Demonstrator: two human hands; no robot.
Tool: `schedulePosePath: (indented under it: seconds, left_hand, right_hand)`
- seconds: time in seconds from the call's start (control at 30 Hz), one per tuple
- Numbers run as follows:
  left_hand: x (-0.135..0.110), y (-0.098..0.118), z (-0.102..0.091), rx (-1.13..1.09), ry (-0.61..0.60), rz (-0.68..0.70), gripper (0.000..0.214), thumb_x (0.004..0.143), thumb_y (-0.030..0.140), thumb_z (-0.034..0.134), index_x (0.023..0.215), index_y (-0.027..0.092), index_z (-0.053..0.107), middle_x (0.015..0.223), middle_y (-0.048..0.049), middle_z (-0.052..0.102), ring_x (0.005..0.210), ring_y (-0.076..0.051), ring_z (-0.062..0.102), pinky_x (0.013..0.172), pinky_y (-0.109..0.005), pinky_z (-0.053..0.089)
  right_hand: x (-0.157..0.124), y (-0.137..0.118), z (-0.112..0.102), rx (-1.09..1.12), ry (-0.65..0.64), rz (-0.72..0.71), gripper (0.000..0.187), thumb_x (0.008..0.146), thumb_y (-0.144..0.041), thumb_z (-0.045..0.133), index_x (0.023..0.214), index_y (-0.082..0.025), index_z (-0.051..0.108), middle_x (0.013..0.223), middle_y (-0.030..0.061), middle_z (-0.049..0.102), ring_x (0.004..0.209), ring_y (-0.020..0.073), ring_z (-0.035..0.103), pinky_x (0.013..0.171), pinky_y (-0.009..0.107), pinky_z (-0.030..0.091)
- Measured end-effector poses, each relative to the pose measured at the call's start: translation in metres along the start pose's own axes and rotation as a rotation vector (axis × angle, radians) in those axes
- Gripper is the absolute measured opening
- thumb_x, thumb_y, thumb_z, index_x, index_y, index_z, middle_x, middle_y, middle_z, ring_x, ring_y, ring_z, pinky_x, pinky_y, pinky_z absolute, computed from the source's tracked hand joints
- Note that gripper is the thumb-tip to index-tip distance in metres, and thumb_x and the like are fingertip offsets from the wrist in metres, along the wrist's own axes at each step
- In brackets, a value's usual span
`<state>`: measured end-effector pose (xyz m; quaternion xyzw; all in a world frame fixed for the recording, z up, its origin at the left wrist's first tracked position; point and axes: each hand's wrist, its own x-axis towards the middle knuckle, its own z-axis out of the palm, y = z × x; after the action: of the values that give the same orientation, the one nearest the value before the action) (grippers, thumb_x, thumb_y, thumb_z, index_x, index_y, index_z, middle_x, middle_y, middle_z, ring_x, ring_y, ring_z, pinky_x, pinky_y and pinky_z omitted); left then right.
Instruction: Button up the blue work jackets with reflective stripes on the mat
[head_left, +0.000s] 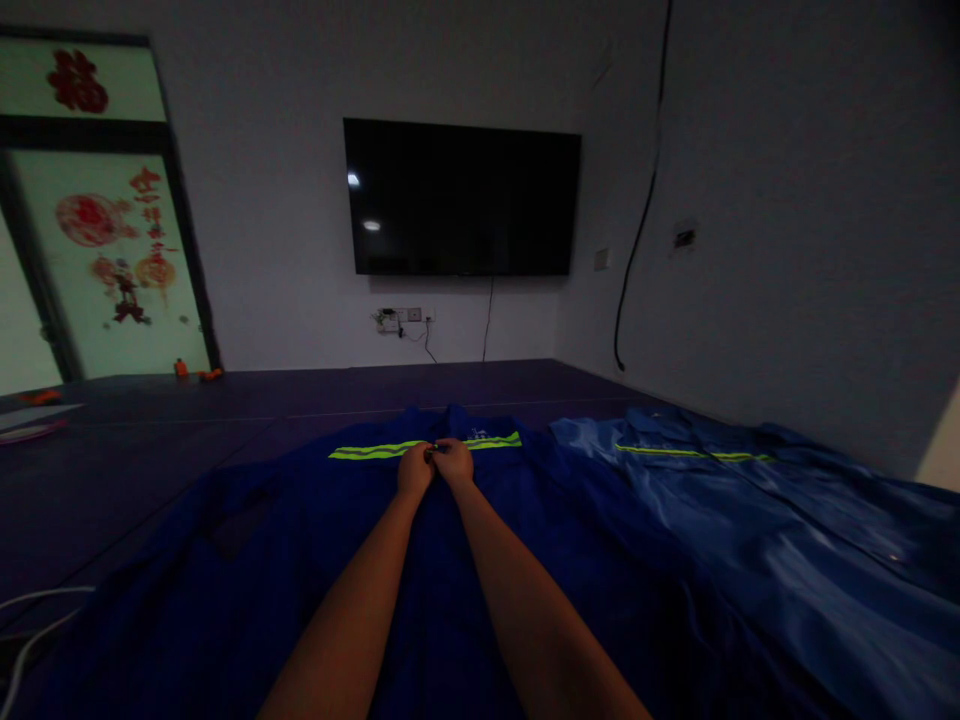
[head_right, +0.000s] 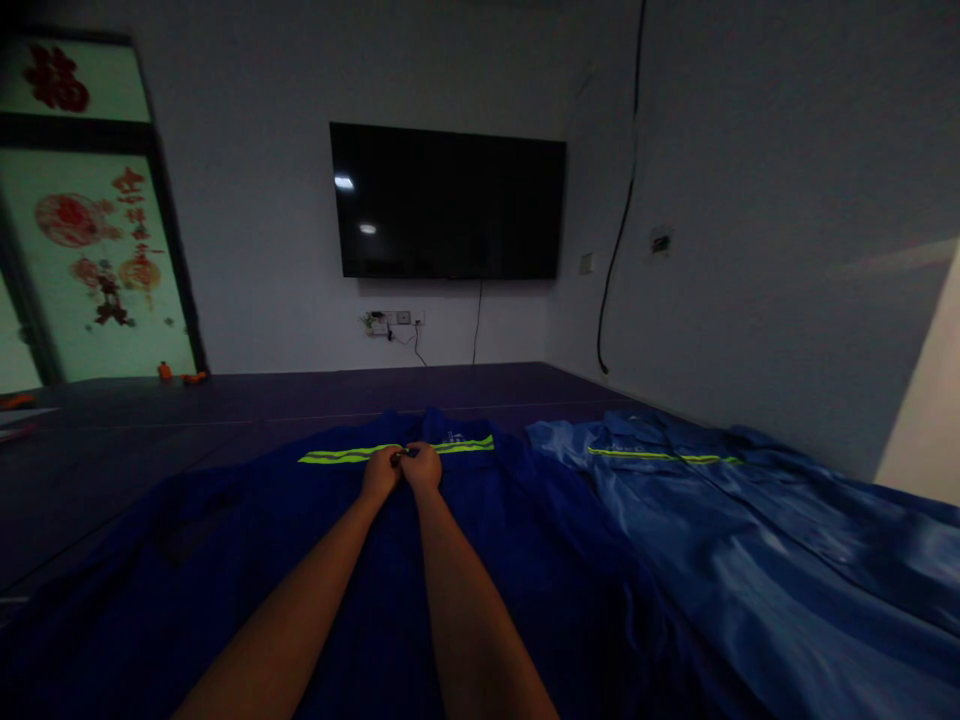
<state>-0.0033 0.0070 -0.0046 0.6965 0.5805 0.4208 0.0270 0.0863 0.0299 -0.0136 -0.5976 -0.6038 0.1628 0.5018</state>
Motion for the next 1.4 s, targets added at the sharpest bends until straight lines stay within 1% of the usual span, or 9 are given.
schedulePosePath:
  seconds: [0.13, 0.3, 0.4, 0.53, 0.7, 1.07, 1.23, 1.4]
  left_hand:
    - [-0.001, 0.002, 0.000, 0.032, -0.011, 0.001, 0.031, 0.071, 0.006, 0.047, 0.097, 0.014, 0.062, 0.096, -0.0087, 0.066, 0.091, -0.018, 0.059, 0.078, -0.025, 0.042]
    - [-0.003, 0.006, -0.002, 0.074, -0.037, 0.008, 0.032, 0.072, 0.007, 0.047, 0.100, 0.014, 0.061, 0.099, -0.0101, 0.065, 0.094, -0.019, 0.058, 0.080, -0.025, 0.042]
    - [-0.004, 0.008, -0.003, 0.094, -0.055, 0.016, 0.031, 0.073, 0.008, 0.047, 0.100, 0.013, 0.061, 0.099, -0.0113, 0.065, 0.093, -0.020, 0.058, 0.079, -0.026, 0.042]
    - [-0.006, 0.011, -0.005, 0.113, -0.072, 0.032, 0.030, 0.073, 0.010, 0.046, 0.098, 0.015, 0.062, 0.097, -0.0104, 0.065, 0.091, -0.020, 0.059, 0.076, -0.026, 0.042]
    - [-0.007, 0.014, -0.007, 0.138, -0.087, 0.042, 0.030, 0.073, 0.011, 0.047, 0.098, 0.015, 0.063, 0.096, -0.0092, 0.066, 0.092, -0.019, 0.058, 0.078, -0.025, 0.042]
    - [-0.007, 0.015, -0.006, 0.116, -0.080, 0.031, 0.038, 0.071, 0.009, 0.048, 0.106, 0.016, 0.060, 0.104, -0.0092, 0.064, 0.097, -0.019, 0.058, 0.083, -0.026, 0.042]
    - [-0.007, 0.013, -0.005, 0.095, -0.061, 0.028, 0.039, 0.070, 0.009, 0.049, 0.108, 0.015, 0.058, 0.108, -0.0098, 0.063, 0.101, -0.020, 0.056, 0.086, -0.026, 0.041]
    - [-0.006, 0.012, -0.003, 0.078, -0.029, 0.004, 0.037, 0.071, 0.008, 0.048, 0.106, 0.014, 0.059, 0.105, -0.0110, 0.063, 0.098, -0.020, 0.057, 0.082, -0.026, 0.042]
  right_hand:
    - [0.001, 0.001, 0.000, 0.023, -0.019, 0.005, 0.033, 0.062, -0.024, 0.060, 0.094, -0.020, 0.067, 0.078, 0.0022, 0.068, 0.070, 0.0152, 0.062, 0.060, 0.021, 0.044]
    - [0.000, 0.000, -0.001, 0.017, -0.017, 0.010, 0.035, 0.061, -0.027, 0.060, 0.095, -0.020, 0.067, 0.080, 0.0031, 0.068, 0.073, 0.0172, 0.062, 0.063, 0.023, 0.045]
    - [0.000, -0.001, -0.002, 0.018, -0.013, 0.011, 0.036, 0.061, -0.026, 0.060, 0.095, -0.020, 0.066, 0.083, 0.0035, 0.068, 0.076, 0.0175, 0.063, 0.065, 0.023, 0.046]
    - [0.000, -0.001, -0.001, 0.015, -0.014, 0.007, 0.036, 0.060, -0.024, 0.059, 0.095, -0.020, 0.066, 0.085, 0.0042, 0.068, 0.078, 0.0181, 0.063, 0.069, 0.024, 0.046]
    - [0.001, 0.001, 0.000, 0.021, -0.006, -0.009, 0.035, 0.061, -0.025, 0.058, 0.095, -0.020, 0.066, 0.091, 0.0045, 0.068, 0.085, 0.0187, 0.062, 0.074, 0.025, 0.046]
    - [0.000, 0.001, -0.003, 0.025, -0.030, -0.020, 0.036, 0.062, -0.024, 0.057, 0.097, -0.020, 0.064, 0.093, 0.0039, 0.067, 0.086, 0.0174, 0.061, 0.074, 0.024, 0.046]
    - [0.000, 0.001, -0.003, 0.023, -0.030, -0.016, 0.034, 0.063, -0.025, 0.057, 0.096, -0.021, 0.065, 0.088, 0.0031, 0.068, 0.082, 0.0170, 0.062, 0.072, 0.024, 0.046]
    - [0.001, 0.002, -0.002, 0.031, -0.033, -0.015, 0.032, 0.065, -0.024, 0.057, 0.095, -0.022, 0.065, 0.086, 0.0020, 0.068, 0.079, 0.0157, 0.062, 0.069, 0.023, 0.046]
